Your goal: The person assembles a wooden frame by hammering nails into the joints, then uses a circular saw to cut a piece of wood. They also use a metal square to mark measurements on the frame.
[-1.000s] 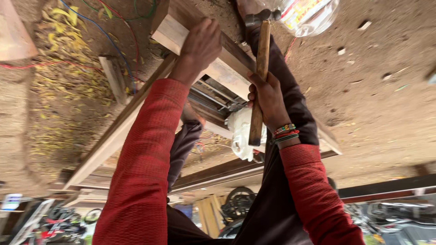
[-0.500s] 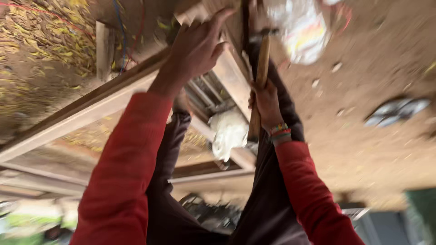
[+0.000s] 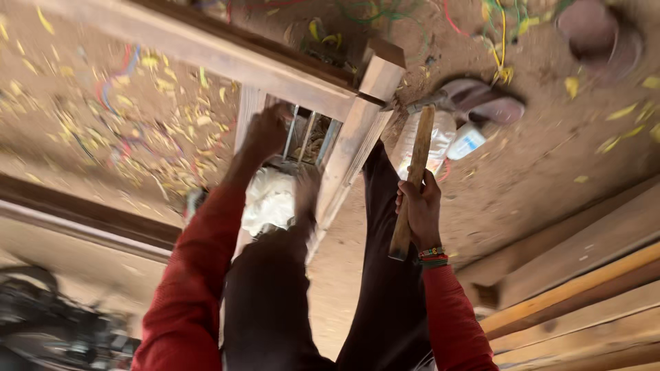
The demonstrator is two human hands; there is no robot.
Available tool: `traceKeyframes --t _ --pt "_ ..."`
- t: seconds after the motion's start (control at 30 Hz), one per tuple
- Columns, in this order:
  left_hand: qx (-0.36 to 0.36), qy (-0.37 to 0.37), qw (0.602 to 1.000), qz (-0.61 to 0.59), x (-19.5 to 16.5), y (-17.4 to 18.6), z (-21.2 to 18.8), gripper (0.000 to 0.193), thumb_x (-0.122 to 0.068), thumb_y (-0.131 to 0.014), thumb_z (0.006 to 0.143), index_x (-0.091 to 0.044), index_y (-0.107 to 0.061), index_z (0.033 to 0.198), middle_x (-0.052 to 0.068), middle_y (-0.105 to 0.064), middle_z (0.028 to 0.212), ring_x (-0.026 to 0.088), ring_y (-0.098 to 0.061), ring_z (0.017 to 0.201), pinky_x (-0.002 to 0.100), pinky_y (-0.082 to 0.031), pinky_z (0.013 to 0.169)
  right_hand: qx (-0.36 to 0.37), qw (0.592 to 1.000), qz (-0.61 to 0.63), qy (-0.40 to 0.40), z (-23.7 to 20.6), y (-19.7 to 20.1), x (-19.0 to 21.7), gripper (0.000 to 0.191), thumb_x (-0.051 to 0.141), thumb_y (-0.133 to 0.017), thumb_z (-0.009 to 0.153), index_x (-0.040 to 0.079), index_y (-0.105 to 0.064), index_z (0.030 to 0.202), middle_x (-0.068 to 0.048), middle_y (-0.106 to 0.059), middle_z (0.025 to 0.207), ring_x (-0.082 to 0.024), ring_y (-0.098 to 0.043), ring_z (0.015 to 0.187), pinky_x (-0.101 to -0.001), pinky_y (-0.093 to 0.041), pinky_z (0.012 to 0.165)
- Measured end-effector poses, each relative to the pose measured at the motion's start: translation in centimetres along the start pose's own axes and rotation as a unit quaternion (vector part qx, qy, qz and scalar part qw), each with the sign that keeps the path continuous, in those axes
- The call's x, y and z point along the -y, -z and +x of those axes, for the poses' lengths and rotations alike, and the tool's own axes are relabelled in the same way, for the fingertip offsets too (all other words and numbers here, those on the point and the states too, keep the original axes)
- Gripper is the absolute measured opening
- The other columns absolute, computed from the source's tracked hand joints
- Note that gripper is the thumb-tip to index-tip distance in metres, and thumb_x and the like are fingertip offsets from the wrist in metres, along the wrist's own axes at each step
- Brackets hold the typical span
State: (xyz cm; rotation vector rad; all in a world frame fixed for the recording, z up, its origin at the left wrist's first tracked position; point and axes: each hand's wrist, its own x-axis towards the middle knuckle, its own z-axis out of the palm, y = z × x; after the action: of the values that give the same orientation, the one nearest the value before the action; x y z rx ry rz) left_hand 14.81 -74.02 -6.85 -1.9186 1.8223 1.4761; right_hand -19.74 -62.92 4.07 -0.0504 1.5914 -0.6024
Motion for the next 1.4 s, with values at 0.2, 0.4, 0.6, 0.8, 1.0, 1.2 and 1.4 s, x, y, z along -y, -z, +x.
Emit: traceKeyframes --t 0.2,0.4,0.6,0.8,1.0,1.2,1.4 --pt "0.098 0.001 0.975 -0.202 -1.1 -6.8 -2.3 0.024 -0.016 -0.052 0.099 -0.007 -0.073 0.107 0.012 -0.071 0.103 0.028 -0.068 0.087 0.041 -0.056 0.077 0.067 0.942 -0.305 0.119 0.1 -2.6 3.9 0.040 0.017 -0.069 0.091 0.003 -0.056 0.126 -0.003 -0.060 0.072 -0.010 -0.060 0.058 -0.0282 -0.052 0.052" --pt "-0.073 0.188 0.798 -0.569 -6.6 -11.3 -4.9 0.032 -0.030 -0.059 0.099 -0.001 -0.073 0.104 0.008 -0.067 0.084 0.019 -0.060 0.071 0.037 -0.052 0.065 0.219 0.805 -0.533 0.140 -0.6 -10.6 2.9 0.054 0.019 -0.065 0.090 0.009 -0.049 0.140 -0.013 -0.064 0.071 -0.029 -0.064 0.059 -0.0400 -0.053 0.052" --pt "-0.375 0.323 0.579 -0.648 -0.5 -13.8 -12.8 0.027 -0.023 -0.064 0.096 0.002 -0.069 0.100 0.004 -0.060 0.075 0.013 -0.055 0.066 0.031 -0.045 0.057 0.379 0.626 -0.624 0.273 -1.7 -18.3 -4.3 0.057 0.018 -0.072 0.086 0.004 -0.049 0.136 -0.026 -0.070 0.097 -0.045 -0.069 0.084 -0.0517 -0.054 0.069" --pt "-0.511 0.441 0.441 -0.591 8.8 -18.3 -20.4 0.027 -0.027 -0.061 0.100 0.000 -0.062 0.105 0.005 -0.060 0.076 0.015 -0.055 0.065 0.034 -0.045 0.056 0.423 0.502 -0.678 0.331 -1.7 -21.7 -16.4 0.055 0.020 -0.081 0.084 0.006 -0.052 0.128 -0.021 -0.065 0.114 -0.040 -0.066 0.099 -0.0486 -0.054 0.078" --pt "-0.283 0.466 0.793 -0.272 19.9 -27.9 -24.7 0.027 -0.031 -0.055 0.103 -0.009 -0.067 0.113 0.024 -0.070 0.092 0.044 -0.066 0.080 0.055 -0.051 0.066 0.410 0.356 -0.718 0.435 2.4 -21.5 -29.5 0.067 0.021 -0.080 0.069 0.001 -0.052 0.126 -0.025 -0.055 0.115 -0.041 -0.058 0.100 -0.0525 -0.050 0.077" --pt "-0.335 0.279 0.881 -0.184 21.6 -33.3 -26.2 0.033 -0.017 -0.049 0.107 -0.010 -0.076 0.124 0.028 -0.066 0.087 0.047 -0.063 0.077 0.058 -0.046 0.061 0.414 0.428 -0.766 0.245 4.3 -17.5 -28.8 0.034 0.020 -0.073 0.092 0.015 -0.056 0.122 -0.011 -0.068 0.107 -0.029 -0.068 0.100 -0.0433 -0.056 0.084" --pt "-0.259 0.445 0.776 -0.365 17.9 -29.7 -27.0 0.045 -0.043 -0.060 0.103 -0.002 -0.072 0.088 0.027 -0.071 0.090 0.051 -0.066 0.086 0.060 -0.050 0.077 0.303 0.748 -0.498 0.317 9.0 -16.0 -15.9 0.022 0.001 -0.067 0.098 0.009 -0.058 0.116 -0.004 -0.058 0.097 -0.012 -0.057 0.087 -0.0291 -0.051 0.078"
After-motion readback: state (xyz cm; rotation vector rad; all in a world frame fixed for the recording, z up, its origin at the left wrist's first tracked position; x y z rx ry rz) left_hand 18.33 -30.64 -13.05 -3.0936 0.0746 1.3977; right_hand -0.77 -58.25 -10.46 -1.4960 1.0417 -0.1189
